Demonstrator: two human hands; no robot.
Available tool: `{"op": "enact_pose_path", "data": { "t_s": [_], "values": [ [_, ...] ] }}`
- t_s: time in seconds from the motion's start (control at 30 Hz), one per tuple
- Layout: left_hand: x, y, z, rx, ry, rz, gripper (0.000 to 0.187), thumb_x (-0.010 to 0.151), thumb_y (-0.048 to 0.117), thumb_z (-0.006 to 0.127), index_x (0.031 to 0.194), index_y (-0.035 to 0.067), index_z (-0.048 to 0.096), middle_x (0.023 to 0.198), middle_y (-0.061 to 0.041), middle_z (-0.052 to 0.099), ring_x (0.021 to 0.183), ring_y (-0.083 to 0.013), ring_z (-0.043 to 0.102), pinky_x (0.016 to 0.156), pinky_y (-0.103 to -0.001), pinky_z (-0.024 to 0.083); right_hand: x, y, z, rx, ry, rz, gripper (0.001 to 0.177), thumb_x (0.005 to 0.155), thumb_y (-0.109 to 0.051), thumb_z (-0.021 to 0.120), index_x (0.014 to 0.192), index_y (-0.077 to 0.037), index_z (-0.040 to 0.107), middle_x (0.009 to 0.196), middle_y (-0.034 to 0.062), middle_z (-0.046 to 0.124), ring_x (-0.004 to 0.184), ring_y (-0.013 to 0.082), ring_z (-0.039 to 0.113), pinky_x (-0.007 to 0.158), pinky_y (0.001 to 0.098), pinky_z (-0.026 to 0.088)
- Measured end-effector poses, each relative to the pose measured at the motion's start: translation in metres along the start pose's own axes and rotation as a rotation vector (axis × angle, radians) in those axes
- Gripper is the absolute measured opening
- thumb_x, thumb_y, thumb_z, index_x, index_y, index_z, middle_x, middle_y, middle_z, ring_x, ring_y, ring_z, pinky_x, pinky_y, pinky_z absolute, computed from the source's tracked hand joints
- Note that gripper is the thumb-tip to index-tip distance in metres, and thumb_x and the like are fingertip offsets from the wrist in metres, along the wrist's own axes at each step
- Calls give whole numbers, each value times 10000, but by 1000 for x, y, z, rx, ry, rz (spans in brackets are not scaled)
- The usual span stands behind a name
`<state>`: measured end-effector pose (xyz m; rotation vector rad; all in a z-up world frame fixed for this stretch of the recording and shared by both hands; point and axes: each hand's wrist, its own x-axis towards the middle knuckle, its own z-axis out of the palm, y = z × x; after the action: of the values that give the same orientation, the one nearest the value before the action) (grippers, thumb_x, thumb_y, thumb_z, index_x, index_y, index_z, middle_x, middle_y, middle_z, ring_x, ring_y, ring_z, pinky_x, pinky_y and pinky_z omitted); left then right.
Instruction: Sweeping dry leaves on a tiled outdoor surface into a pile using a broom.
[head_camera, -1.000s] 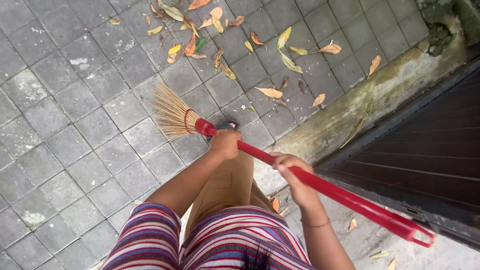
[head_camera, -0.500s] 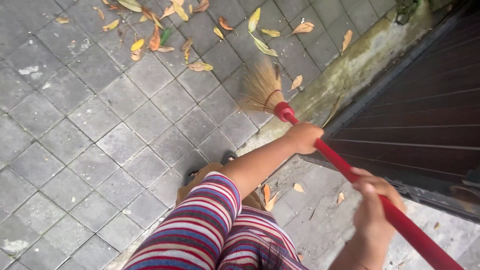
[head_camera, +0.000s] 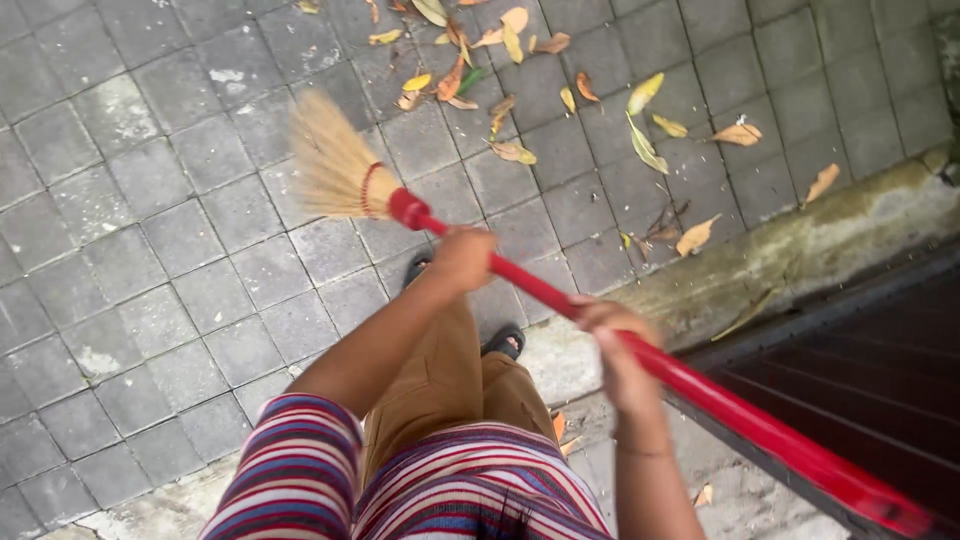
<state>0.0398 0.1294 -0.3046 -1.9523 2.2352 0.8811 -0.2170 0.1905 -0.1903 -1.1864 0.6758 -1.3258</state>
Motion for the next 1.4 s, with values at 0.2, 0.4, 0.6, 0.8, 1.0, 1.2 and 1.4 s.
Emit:
{"op": "enact_pose_path", "data": {
  "t_s": [0.2,0.4,0.6,0.8,1.0,1.2,1.4],
  "values": [
    [24,-93,21,44,-78,-91,254,742,159,755,995,159,735,1012,-60,738,1105,-285,693,1076,-466,437,32,46,63,-140,-98,157,225,985,-101,650,784,-8,613,906,219,694,1164,484,652,1058,650,409],
    [120,51,25,-208,-2,330,136,718,100,779,798,151,682,880,-84,707,859,-320,684,789,-461,542,44,-52,27,-504,233,102,155,1012,-103,580,858,-117,591,908,61,670,1123,317,711,1094,461,540],
    [108,172,-89,29,-355,685,84,895,265,714,927,197,677,906,2,693,888,-201,710,835,-411,560,1,-95,9,-696,551,-170,68,957,-130,547,909,-99,585,890,162,637,992,378,723,1031,487,643],
    [62,137,-133,49,-246,756,158,854,145,590,901,177,737,868,-54,766,830,-312,742,692,-477,577,31,-107,61,-687,337,-128,191,905,-226,631,1041,-92,627,1215,190,662,1198,324,709,1222,476,611],
    [77,-41,-177,138,-202,445,62,829,184,667,856,152,713,861,-73,731,822,-312,706,671,-474,565,131,-41,170,-425,183,-45,35,893,-109,679,881,-86,655,964,144,724,1124,376,722,1105,495,566],
    [93,-215,-180,188,-85,221,206,751,285,781,872,122,749,854,-142,742,820,-383,726,748,-500,584,221,53,225,-422,-268,182,340,906,-103,749,1241,-133,700,1417,164,641,1358,287,602,1190,418,430],
    [130,-296,-129,124,-65,-85,303,756,224,742,1056,178,743,1055,-70,739,1113,-317,712,1005,-514,537,254,148,245,-328,-301,65,71,870,-5,756,934,-3,726,1115,232,764,1040,380,728,939,510,523]
  ]
}}
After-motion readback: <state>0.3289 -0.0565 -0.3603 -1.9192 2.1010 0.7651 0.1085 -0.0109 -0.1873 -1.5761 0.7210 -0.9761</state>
